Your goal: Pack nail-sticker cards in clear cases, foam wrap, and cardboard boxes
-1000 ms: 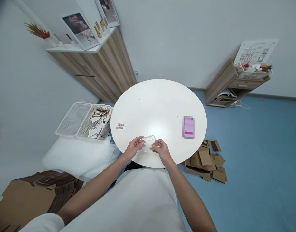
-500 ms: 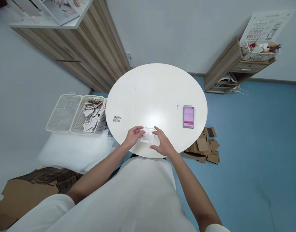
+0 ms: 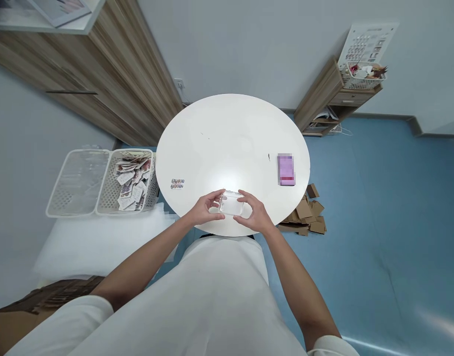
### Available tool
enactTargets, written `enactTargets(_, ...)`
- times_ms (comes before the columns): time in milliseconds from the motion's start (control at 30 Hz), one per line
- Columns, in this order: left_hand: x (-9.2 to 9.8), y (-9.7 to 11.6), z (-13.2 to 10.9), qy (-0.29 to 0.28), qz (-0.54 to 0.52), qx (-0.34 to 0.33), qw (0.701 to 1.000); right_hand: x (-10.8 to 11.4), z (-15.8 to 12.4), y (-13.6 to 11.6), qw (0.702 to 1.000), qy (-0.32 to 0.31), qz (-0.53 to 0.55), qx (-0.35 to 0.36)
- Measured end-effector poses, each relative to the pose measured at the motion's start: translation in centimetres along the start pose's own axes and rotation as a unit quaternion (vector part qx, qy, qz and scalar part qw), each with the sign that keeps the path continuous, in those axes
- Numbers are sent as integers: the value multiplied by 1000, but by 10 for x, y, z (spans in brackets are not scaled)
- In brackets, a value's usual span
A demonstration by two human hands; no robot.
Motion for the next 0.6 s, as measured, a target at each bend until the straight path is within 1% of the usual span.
enactTargets(167, -2, 1, 1, -22, 16, -4, 1000, 1, -5, -6, 999, 19, -32, 9)
enactTargets(300, -7, 1, -2, -42, 10, 7, 999, 5, -8, -9, 999, 12, -48, 13)
enactTargets(433, -9, 2, -1, -44, -23, 19, 999, 8, -4, -7, 1000, 10, -20, 10)
enactTargets(600, -7, 6, 4, -38, -39, 13, 998, 10, 5, -5, 999, 13, 29, 1)
Point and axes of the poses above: each hand's wrist, its own z-axis towards the middle knuckle, its own x-axis out of the back of the hand, y = z × x, the point moved 4 cm from there along z, towards the middle knuckle, and after that the axes turned 14 degrees about x, right-handed, at the moved point
